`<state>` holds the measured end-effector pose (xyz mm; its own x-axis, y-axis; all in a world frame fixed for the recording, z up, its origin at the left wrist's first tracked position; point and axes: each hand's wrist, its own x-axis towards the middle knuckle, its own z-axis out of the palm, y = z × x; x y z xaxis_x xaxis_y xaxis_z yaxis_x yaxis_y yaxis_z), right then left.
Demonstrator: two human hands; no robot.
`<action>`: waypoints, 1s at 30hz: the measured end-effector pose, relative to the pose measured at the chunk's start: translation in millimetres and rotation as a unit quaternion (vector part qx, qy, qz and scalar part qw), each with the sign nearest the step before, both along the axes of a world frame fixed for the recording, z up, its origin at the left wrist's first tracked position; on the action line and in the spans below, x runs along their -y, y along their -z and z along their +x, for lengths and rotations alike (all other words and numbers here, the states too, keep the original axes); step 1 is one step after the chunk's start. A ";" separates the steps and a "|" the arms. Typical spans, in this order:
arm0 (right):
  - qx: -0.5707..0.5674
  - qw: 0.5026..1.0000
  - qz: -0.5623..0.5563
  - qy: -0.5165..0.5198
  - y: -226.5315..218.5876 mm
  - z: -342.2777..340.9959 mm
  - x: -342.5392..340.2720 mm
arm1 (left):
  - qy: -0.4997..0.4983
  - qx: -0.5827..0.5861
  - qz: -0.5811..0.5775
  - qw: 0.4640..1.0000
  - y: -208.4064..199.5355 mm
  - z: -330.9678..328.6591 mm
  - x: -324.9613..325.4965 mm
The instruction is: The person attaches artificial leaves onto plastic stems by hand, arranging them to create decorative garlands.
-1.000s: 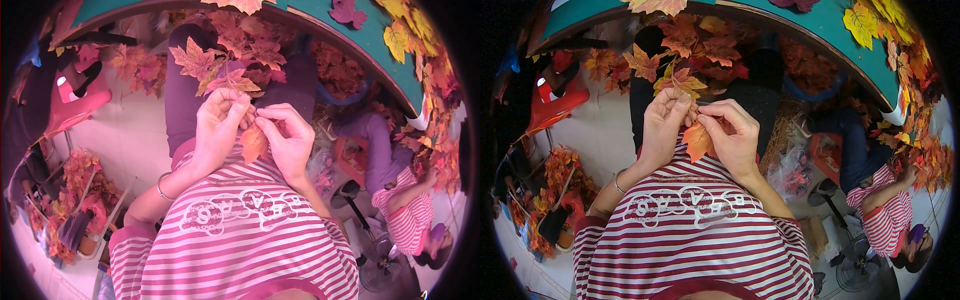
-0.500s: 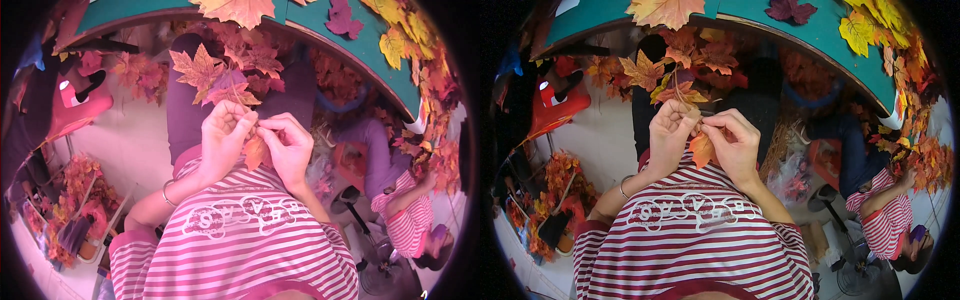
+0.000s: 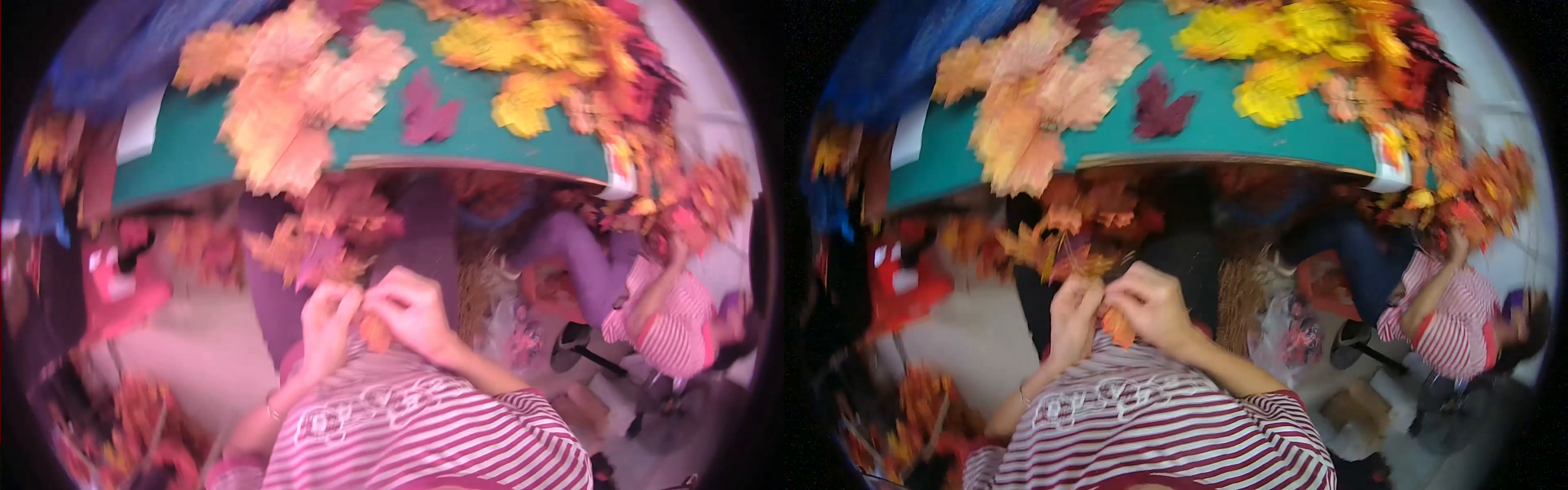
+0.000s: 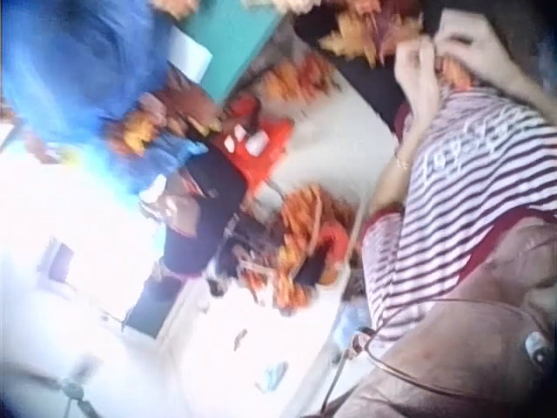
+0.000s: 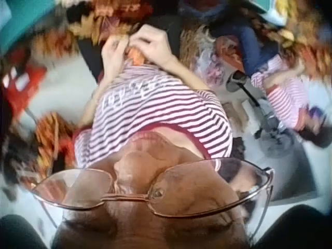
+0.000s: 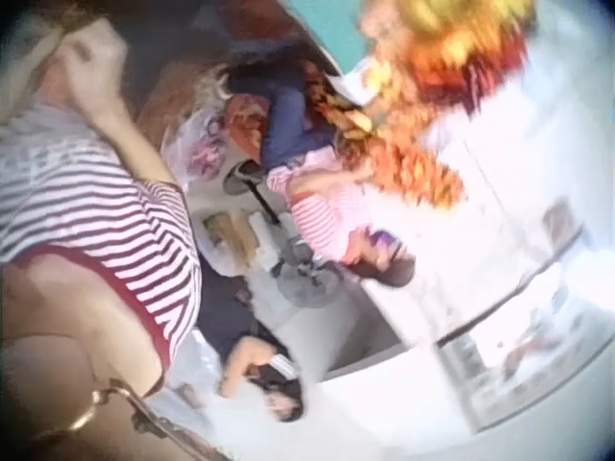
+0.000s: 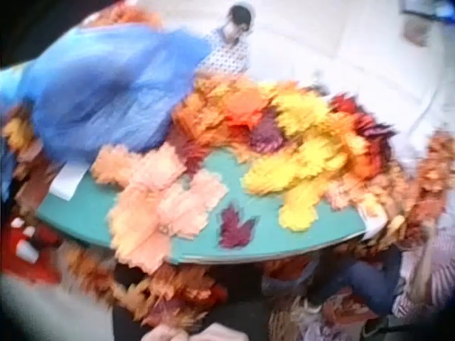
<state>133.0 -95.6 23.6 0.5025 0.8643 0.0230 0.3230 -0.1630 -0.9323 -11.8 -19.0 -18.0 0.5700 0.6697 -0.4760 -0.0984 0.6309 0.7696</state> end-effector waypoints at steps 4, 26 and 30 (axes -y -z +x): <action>0.001 1.000 0.027 -0.016 8.2 4.1 -4.1 | 0.004 0.067 -0.100 0.993 7.5 -4.0 -4.4; 0.368 0.906 0.197 -0.079 -88.3 117.1 -122.2 | 0.042 -0.018 -0.099 0.994 -3.5 -14.7 -36.9; 0.336 0.925 0.177 -0.023 -76.4 151.3 -200.3 | 0.053 -0.019 0.031 0.998 9.2 -24.7 -45.2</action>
<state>284.3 104.7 100.0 0.2343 0.7630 0.6024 0.8476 0.1432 -0.5110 -36.5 26.2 -27.2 0.6214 0.6354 -0.4584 -0.0045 0.5880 0.8089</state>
